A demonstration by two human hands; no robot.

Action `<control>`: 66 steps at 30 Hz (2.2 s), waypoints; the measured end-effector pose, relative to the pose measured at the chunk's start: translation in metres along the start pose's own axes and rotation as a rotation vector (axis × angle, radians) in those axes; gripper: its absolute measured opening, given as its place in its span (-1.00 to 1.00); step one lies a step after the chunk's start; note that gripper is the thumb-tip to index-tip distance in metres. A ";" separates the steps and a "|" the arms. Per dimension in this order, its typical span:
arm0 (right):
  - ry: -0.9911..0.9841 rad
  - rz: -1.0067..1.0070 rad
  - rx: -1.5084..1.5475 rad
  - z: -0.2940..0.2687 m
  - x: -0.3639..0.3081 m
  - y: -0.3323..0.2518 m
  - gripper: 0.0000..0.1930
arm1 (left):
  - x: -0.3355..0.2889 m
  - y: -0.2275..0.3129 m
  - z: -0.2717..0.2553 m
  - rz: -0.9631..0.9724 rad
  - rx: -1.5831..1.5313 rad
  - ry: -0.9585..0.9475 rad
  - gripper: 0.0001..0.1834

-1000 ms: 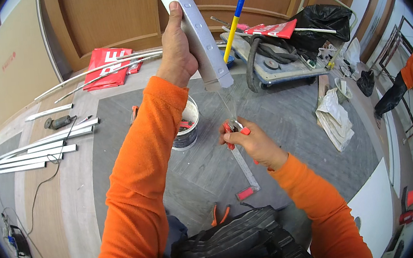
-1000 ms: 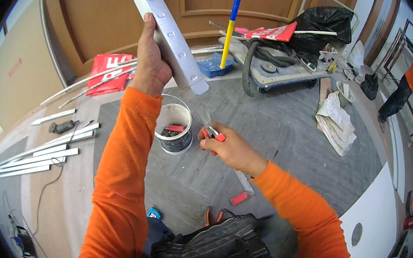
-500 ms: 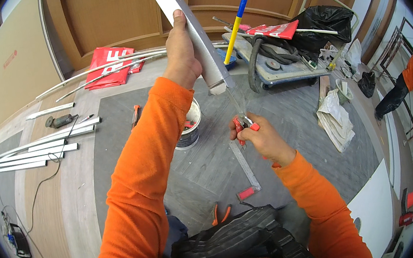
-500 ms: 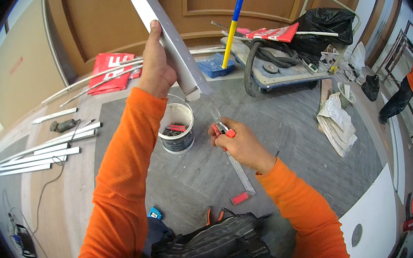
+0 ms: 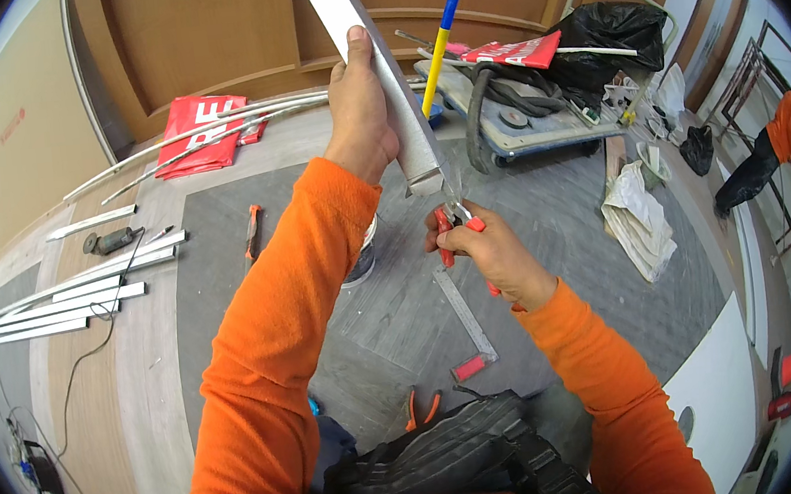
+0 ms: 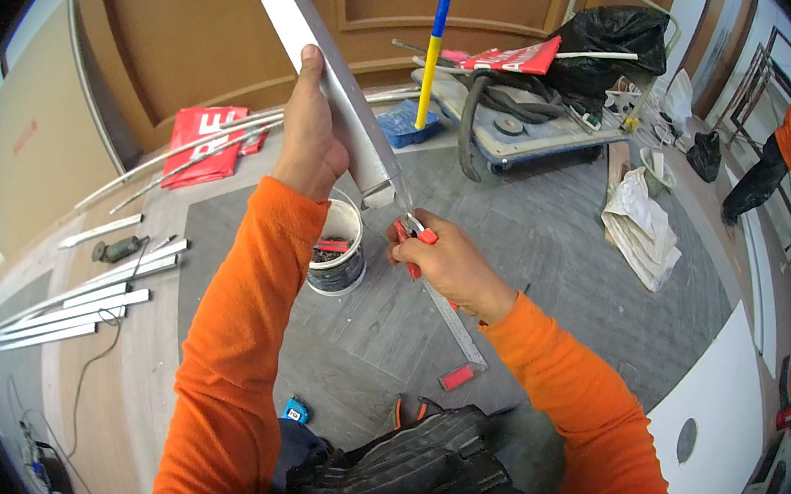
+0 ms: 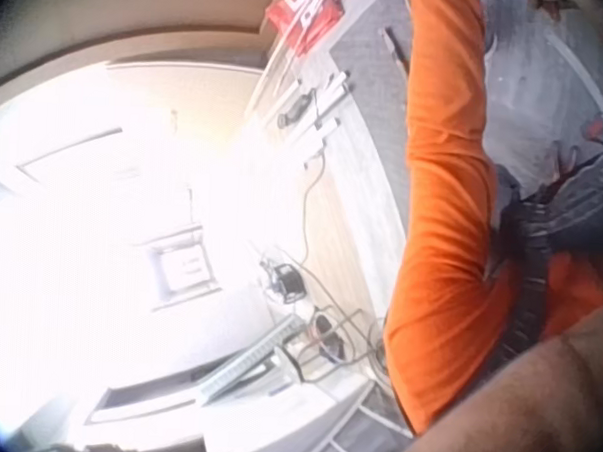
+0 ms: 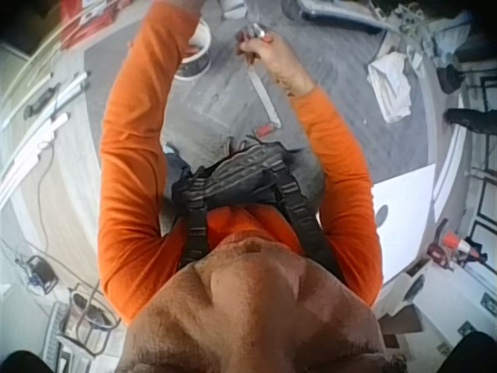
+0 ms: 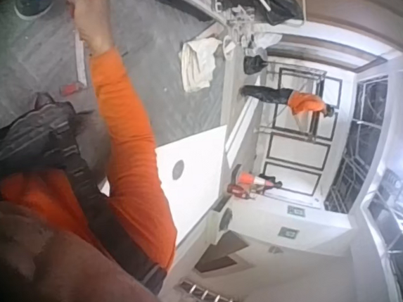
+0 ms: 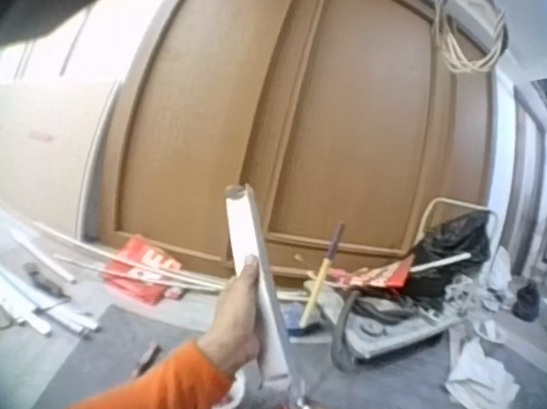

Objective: The person measures and marks a metal profile with a ruler and marker, then uses tin snips to cut notches and trim the piece. The person then uses pliers to bend the cut sections and fits the profile into a wall opening, checking alignment with a level.

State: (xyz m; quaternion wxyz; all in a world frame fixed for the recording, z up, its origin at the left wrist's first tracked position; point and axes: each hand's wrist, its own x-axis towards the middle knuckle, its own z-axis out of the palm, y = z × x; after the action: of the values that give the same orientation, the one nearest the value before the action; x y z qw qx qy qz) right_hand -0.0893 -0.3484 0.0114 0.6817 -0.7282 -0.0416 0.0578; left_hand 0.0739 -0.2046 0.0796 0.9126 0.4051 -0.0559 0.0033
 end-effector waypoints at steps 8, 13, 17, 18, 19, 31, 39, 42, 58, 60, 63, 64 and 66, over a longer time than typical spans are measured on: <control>0.029 -0.014 -0.052 -0.004 0.000 0.003 -0.69 | -0.009 -0.004 0.008 0.011 0.022 0.013 -0.22; -0.020 -0.011 0.005 -0.006 -0.002 0.001 -0.67 | -0.015 -0.001 0.011 0.007 0.003 -0.018 -0.20; -0.030 -0.013 0.028 -0.004 -0.004 -0.001 -0.67 | -0.018 0.001 0.012 0.037 0.015 -0.020 -0.21; -0.031 -0.002 0.011 -0.005 -0.003 -0.001 -0.67 | -0.019 0.001 0.013 0.041 0.020 -0.016 -0.21; -0.031 0.010 -0.006 -0.005 -0.002 -0.001 -0.66 | -0.020 0.001 0.013 0.046 0.026 -0.011 -0.22; -0.006 0.019 -0.055 -0.002 -0.002 -0.004 -0.62 | -0.020 0.002 0.012 0.077 0.015 -0.013 -0.25; -0.011 0.000 -0.021 -0.003 -0.005 -0.003 -0.63 | -0.022 0.002 0.014 0.083 -0.030 -0.023 -0.24; -0.023 0.011 -0.057 -0.005 -0.004 -0.002 -0.61 | -0.023 0.001 0.014 0.083 -0.020 -0.022 -0.22; -0.012 -0.005 -0.179 -0.004 -0.001 0.004 -0.81 | -0.008 -0.007 0.007 0.169 -0.080 -0.069 -0.34; 0.055 -0.094 -0.202 -0.002 -0.001 0.007 -0.79 | -0.010 -0.006 0.010 0.169 -0.089 -0.048 -0.34; 0.063 -0.108 -0.201 -0.003 0.001 0.009 -0.79 | -0.012 -0.004 0.011 0.182 -0.089 -0.053 -0.34; 0.051 -0.092 -0.195 -0.003 0.001 0.009 -0.79 | -0.013 -0.003 0.011 0.188 -0.087 -0.062 -0.34; 0.035 -0.061 -0.188 -0.001 0.000 0.005 -0.81 | -0.012 -0.003 0.011 0.214 -0.082 -0.049 -0.34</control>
State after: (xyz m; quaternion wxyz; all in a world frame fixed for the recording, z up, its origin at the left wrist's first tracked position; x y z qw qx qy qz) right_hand -0.0894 -0.3499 0.0067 0.6125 -0.7881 -0.0572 0.0201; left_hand 0.0609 -0.2141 0.0831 0.9211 0.3593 -0.1212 0.0883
